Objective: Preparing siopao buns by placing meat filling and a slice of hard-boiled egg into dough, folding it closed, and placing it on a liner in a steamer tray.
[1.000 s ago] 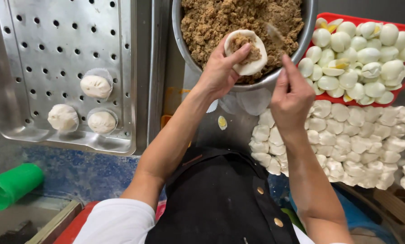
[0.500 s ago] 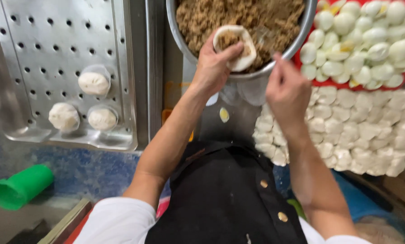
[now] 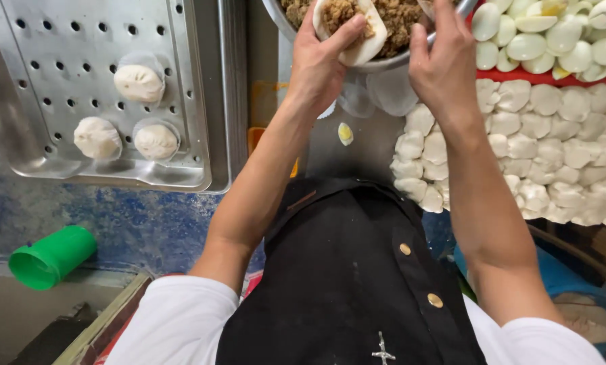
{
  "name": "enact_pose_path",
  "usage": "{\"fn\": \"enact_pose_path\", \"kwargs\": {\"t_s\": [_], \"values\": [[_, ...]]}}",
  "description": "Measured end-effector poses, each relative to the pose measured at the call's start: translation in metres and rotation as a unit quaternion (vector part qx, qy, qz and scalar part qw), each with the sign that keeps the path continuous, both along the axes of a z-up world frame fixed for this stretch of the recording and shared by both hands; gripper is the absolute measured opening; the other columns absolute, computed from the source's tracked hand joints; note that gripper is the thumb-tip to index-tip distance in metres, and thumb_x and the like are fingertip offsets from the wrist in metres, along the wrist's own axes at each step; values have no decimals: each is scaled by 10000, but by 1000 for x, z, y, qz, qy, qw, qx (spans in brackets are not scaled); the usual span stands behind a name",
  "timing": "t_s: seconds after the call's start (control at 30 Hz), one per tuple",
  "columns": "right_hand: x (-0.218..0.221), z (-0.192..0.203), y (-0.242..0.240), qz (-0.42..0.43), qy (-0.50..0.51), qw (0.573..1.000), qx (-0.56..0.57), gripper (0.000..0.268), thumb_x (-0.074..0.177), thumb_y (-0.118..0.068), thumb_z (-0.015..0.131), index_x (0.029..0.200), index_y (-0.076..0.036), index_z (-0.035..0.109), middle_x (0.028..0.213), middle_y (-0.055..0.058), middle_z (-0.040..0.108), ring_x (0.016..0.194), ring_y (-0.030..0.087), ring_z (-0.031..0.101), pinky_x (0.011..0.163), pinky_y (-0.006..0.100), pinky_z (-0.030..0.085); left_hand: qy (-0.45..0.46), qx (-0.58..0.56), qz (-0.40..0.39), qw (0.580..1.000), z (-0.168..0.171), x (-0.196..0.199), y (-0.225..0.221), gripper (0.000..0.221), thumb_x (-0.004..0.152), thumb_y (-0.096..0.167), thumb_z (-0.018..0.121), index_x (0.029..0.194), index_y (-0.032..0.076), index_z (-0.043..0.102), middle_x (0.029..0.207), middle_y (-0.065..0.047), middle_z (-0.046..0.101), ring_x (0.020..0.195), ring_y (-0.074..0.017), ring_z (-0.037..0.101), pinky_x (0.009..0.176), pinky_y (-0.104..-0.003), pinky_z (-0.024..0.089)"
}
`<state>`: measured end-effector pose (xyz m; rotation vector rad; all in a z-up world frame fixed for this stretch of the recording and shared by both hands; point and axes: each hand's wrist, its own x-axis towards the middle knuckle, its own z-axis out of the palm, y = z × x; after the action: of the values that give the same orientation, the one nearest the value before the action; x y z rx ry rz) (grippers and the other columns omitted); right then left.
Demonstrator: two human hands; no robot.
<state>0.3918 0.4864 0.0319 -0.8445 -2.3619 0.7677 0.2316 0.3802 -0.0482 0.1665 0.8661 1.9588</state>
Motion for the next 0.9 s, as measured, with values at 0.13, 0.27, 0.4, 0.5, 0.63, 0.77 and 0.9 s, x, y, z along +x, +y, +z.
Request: {"fn": "enact_pose_path", "kwargs": {"t_s": [0.13, 0.27, 0.4, 0.5, 0.63, 0.77, 0.9], "values": [[15, 6, -29, -1, 6, 1000, -2, 167, 1049, -29, 616, 1177, 74, 648, 1011, 216, 671, 899, 367, 674, 813, 457, 530, -70, 7, -42, 997, 30, -10, -39, 375, 1040, 155, 667, 1372, 46, 530, 1265, -110, 666, 1183, -243, 679, 1019, -457, 610], [45, -85, -90, 71, -124, 978, -152, 171, 997, -163, 688, 1006, 7, 700, 916, 210, 694, 878, 399, 684, 806, 497, 549, -116, -30, -70, 990, 45, -10, -76, 363, 1053, 280, 563, 1375, 114, 530, 1285, -68, 647, 1215, -240, 657, 1010, -471, 610], [31, -124, -125, 87, -183, 970, -133, 273, 924, -203, 742, 1028, 43, 687, 921, 274, 667, 837, 465, 653, 742, 541, 526, -49, -58, -64, 995, 29, -3, -99, 344, 1077, 257, 600, 1388, 117, 553, 1312, -82, 626, 1245, -239, 632, 1038, -494, 609], [35, -147, -134, 83, -140, 979, -124, 301, 894, -167, 732, 1076, 61, 660, 1013, 312, 646, 857, 500, 642, 730, 542, 520, -101, -44, -73, 991, 33, 3, -110, 336, 1103, 236, 609, 1406, 98, 570, 1327, -79, 619, 1258, -225, 628, 1055, -453, 601], [45, -112, -114, 60, -74, 975, -200, 243, 935, -152, 759, 1102, -6, 660, 1005, 186, 678, 846, 321, 685, 749, 422, 566, -69, -43, -73, 994, 39, 7, -114, 345, 1066, 209, 610, 1398, 133, 559, 1305, -74, 625, 1229, -226, 634, 1028, -475, 591], [29, 2, -104, -2, 37, 972, -233, 280, 965, -81, 810, 1182, -19, 644, 1010, 84, 655, 769, 129, 603, 670, 315, 531, -77, -52, -95, 991, 32, 15, -117, 371, 1061, 197, 597, 1414, 98, 539, 1309, -91, 619, 1226, -233, 629, 1044, -477, 561], [15, 33, -101, 18, 80, 987, -139, 352, 942, -48, 862, 1189, 8, 617, 1018, 123, 606, 754, 169, 595, 662, 319, 530, -140, 3, -124, 982, 38, 28, -101, 402, 1081, 248, 558, 1426, 48, 509, 1340, -117, 611, 1246, -243, 631, 1083, -450, 547]]}}
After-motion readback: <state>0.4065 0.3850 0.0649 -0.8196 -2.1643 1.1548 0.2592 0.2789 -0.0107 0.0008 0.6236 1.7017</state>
